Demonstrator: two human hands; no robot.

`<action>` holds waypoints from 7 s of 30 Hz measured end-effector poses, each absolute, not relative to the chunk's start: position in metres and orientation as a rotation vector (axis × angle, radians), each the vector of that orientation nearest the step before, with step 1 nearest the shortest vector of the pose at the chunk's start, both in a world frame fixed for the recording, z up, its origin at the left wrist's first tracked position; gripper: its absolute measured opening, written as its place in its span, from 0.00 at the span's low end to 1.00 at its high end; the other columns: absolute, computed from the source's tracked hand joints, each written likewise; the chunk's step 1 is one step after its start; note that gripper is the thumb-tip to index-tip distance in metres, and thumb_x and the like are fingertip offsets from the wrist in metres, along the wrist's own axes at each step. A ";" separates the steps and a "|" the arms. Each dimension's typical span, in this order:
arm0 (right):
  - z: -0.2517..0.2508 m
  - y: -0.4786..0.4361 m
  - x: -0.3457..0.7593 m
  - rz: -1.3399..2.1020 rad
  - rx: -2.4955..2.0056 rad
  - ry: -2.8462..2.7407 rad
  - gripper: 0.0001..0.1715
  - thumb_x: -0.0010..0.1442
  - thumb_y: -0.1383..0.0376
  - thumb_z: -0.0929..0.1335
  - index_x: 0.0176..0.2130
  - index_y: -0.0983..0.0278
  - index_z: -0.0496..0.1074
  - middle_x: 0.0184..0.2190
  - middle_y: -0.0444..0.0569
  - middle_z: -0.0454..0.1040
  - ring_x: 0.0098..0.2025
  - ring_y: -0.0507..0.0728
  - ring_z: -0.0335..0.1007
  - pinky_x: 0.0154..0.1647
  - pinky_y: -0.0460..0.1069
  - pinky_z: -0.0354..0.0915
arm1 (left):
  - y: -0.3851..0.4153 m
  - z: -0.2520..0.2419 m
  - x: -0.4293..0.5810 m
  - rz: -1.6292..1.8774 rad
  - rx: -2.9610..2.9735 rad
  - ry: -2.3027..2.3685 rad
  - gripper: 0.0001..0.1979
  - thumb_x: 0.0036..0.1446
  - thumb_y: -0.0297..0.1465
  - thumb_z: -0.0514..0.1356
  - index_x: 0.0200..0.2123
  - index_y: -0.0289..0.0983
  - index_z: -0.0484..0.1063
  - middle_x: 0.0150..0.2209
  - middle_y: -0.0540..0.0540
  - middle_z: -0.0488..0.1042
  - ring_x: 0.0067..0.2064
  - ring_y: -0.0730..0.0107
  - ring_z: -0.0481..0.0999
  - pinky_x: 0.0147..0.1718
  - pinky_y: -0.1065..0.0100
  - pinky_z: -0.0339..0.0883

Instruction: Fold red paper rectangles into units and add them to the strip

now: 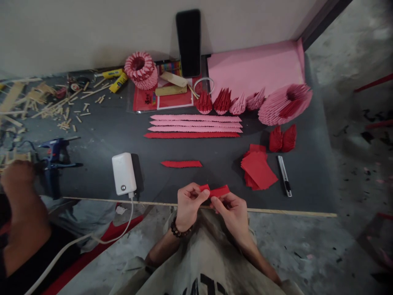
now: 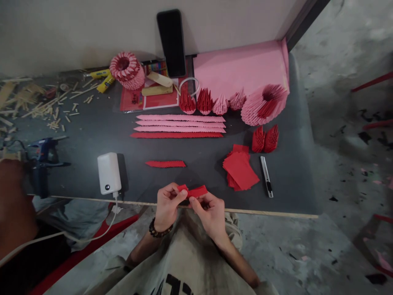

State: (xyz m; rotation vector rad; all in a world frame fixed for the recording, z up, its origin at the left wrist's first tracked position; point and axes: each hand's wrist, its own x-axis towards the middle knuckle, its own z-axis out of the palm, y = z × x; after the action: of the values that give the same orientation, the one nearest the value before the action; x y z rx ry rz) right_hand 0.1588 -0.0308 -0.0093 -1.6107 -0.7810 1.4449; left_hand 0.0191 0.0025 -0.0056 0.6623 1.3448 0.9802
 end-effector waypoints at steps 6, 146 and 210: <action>-0.007 -0.032 0.149 1.379 -1.652 -0.778 0.17 0.58 0.52 0.75 0.28 0.63 0.78 0.20 0.43 0.76 0.21 0.51 0.65 0.23 0.46 0.63 | -0.012 -0.009 0.031 1.133 0.724 1.417 0.15 0.59 0.38 0.71 0.29 0.40 0.70 0.29 0.52 0.72 0.30 0.71 0.69 0.31 0.69 0.64; -0.020 -0.034 0.157 1.132 -1.443 -0.966 0.28 0.60 0.43 0.74 0.50 0.59 0.81 0.34 0.49 0.82 0.30 0.56 0.74 0.30 0.50 0.71 | -0.005 -0.013 0.023 1.028 0.633 1.257 0.22 0.60 0.46 0.71 0.30 0.37 0.66 0.28 0.52 0.71 0.31 0.75 0.67 0.34 0.73 0.64; -0.014 -0.015 0.165 0.848 -1.461 -1.377 0.07 0.60 0.66 0.77 0.41 0.56 0.84 0.34 0.45 0.86 0.31 0.55 0.83 0.31 0.46 0.77 | 0.007 0.003 0.003 0.924 1.036 1.405 0.13 0.65 0.41 0.67 0.35 0.37 0.83 0.29 0.44 0.82 0.29 0.66 0.78 0.30 0.66 0.74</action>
State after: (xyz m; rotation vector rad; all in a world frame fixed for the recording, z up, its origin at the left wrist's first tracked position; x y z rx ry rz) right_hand 0.1646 -0.0150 -0.0138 -1.4606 -1.3768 0.8480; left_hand 0.0031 0.0071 0.0033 1.0361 1.4055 0.9238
